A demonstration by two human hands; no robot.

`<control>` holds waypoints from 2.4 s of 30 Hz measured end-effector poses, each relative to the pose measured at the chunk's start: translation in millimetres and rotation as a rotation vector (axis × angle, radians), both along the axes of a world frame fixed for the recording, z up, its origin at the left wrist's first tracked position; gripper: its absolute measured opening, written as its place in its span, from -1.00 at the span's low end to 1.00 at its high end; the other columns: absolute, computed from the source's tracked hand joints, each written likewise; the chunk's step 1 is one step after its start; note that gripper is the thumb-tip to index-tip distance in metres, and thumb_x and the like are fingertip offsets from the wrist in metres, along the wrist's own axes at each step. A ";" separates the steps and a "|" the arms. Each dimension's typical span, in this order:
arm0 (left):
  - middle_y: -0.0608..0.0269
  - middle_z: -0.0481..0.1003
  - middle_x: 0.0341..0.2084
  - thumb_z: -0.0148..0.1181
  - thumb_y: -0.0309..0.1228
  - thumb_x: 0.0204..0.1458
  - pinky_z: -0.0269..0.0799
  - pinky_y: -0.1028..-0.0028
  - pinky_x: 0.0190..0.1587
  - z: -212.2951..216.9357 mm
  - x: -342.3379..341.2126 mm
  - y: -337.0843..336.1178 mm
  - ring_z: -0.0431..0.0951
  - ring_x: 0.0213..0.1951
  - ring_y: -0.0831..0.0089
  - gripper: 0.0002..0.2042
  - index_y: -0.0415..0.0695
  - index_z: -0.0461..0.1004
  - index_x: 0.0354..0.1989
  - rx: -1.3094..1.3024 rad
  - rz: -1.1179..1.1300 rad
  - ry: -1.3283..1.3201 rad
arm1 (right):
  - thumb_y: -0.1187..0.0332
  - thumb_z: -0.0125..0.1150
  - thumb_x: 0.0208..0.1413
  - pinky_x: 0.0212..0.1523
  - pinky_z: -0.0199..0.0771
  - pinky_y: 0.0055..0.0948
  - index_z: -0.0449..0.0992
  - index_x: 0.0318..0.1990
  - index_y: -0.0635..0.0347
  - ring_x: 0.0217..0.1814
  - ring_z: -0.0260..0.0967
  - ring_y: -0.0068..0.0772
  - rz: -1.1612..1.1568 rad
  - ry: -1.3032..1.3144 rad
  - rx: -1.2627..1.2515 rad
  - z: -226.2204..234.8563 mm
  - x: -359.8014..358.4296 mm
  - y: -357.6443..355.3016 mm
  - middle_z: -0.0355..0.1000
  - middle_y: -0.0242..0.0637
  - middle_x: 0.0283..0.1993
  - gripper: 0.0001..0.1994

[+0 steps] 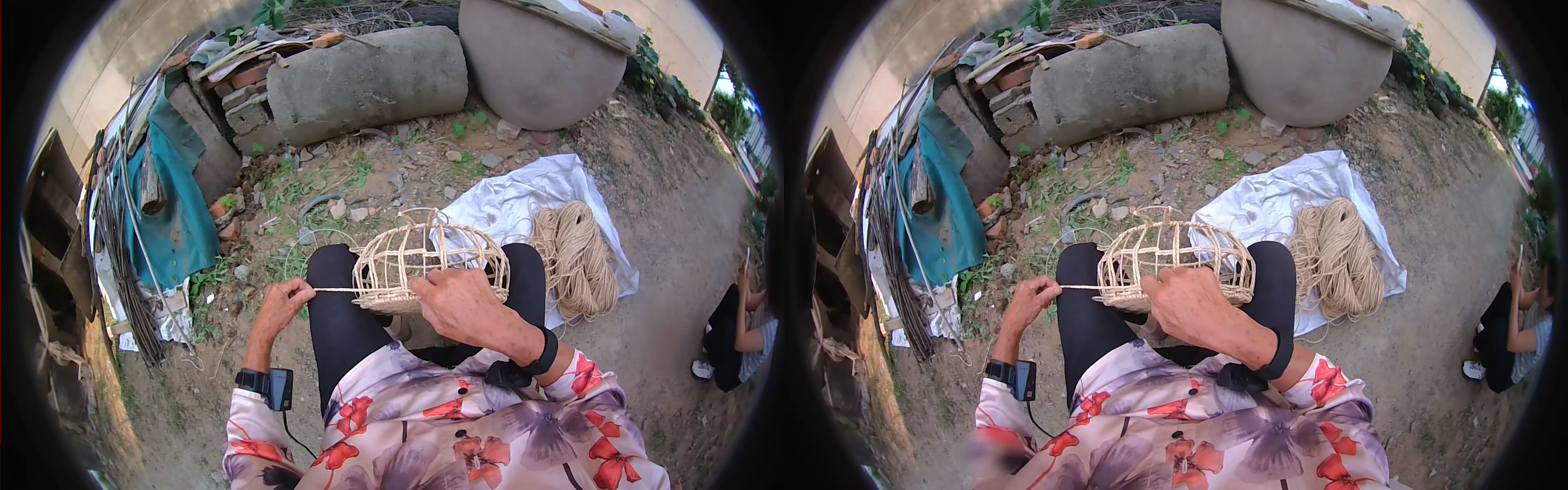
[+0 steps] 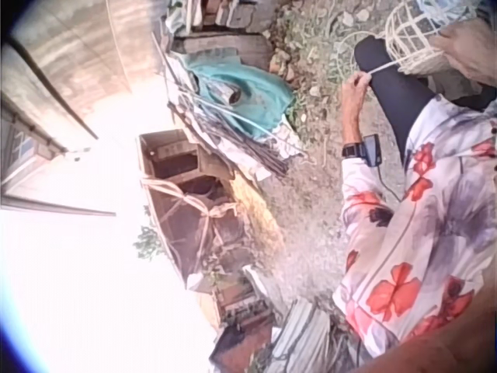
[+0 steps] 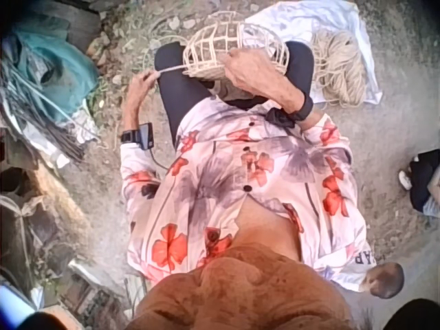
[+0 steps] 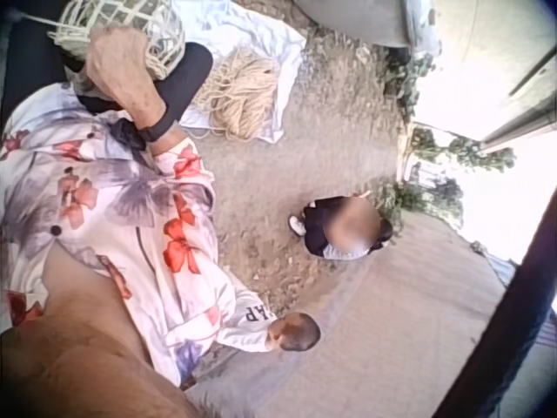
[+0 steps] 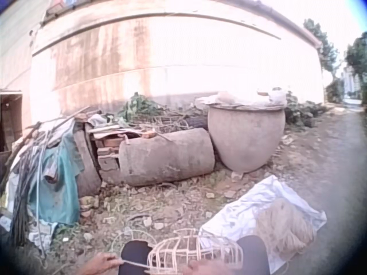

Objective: The recorder is weaving a small basket using thin strips of bamboo or similar fiber.

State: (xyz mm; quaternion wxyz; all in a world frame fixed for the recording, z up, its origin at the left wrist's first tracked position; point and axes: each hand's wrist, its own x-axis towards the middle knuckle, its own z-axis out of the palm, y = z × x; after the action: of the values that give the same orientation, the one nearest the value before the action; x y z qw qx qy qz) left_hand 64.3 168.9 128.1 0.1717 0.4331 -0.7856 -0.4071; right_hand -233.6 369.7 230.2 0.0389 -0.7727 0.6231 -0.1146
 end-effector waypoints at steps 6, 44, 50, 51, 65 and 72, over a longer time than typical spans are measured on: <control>0.36 0.46 -0.56 0.19 -0.51 0.05 0.34 0.51 -0.45 59.5 -40.8 33.4 0.39 -0.55 0.62 -0.81 -0.16 0.56 -0.15 -0.428 0.018 0.068 | 0.55 0.13 0.01 -0.37 0.46 -0.26 0.53 -0.10 0.20 -0.40 0.45 -0.09 -0.081 -0.348 -0.324 -2.0 -27.7 14.0 0.40 -0.15 -0.37 -0.73; 0.02 0.59 -0.35 0.28 -0.27 0.03 0.49 0.20 -0.30 59.3 -106.6 90.4 0.62 -0.33 0.10 -0.70 -0.11 0.47 -0.09 -0.290 -0.280 -0.139 | 0.59 0.15 0.01 -0.23 0.46 -0.26 0.51 -0.15 0.24 -0.23 0.43 -0.12 -0.250 -0.614 -0.390 -71.4 -43.4 42.3 0.35 -0.17 -0.27 -0.78; 0.14 0.53 -0.48 0.21 -0.46 0.09 0.41 0.39 -0.37 65.8 -98.1 65.4 0.52 -0.47 0.33 -0.90 -0.24 0.54 -0.32 -0.057 -0.265 -0.005 | 0.56 0.18 0.01 -0.24 0.43 -0.23 0.50 -0.12 0.26 -0.27 0.38 -0.11 -0.130 -0.545 -0.337 -75.4 -38.0 20.9 0.30 -0.17 -0.31 -0.77; 0.18 0.51 -0.51 0.22 -0.45 0.10 0.40 0.44 -0.39 71.3 -100.0 57.1 0.49 -0.49 0.43 -0.88 -0.26 0.53 -0.32 -0.141 -0.293 0.038 | 0.55 0.19 0.01 -0.23 0.42 -0.22 0.49 -0.10 0.26 -0.27 0.36 -0.10 -0.113 -0.544 -0.328 -76.3 -37.7 19.9 0.29 -0.16 -0.31 -0.74; 0.09 0.52 -0.46 0.22 -0.51 0.02 0.47 0.25 -0.30 75.4 -240.8 41.8 0.56 -0.37 0.11 -0.78 -0.10 0.51 -0.13 -0.803 -0.496 0.362 | 0.26 0.30 0.04 -0.18 0.40 -0.23 0.41 0.04 0.32 -0.14 0.33 -0.10 -0.079 -0.128 -0.170 -62.1 -23.6 20.8 0.26 -0.14 -0.22 -0.55; -0.06 0.47 -0.63 0.06 -0.55 0.05 0.39 0.12 -0.41 79.2 -191.6 64.4 0.51 -0.53 0.00 -0.59 -0.02 0.44 0.11 -0.465 -0.525 0.041 | 0.29 0.25 0.01 -0.23 0.42 -0.14 0.55 -0.20 0.14 -0.16 0.37 -0.12 -0.161 -0.320 -0.080 -60.0 -31.2 19.5 0.29 -0.16 -0.25 -0.79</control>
State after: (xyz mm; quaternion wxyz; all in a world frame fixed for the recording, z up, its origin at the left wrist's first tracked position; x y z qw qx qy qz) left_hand -127.3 233.3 207.3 0.1710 0.1573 -0.9383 -0.2561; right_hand -264.8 389.2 170.2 0.0976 -0.6932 0.6637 -0.2634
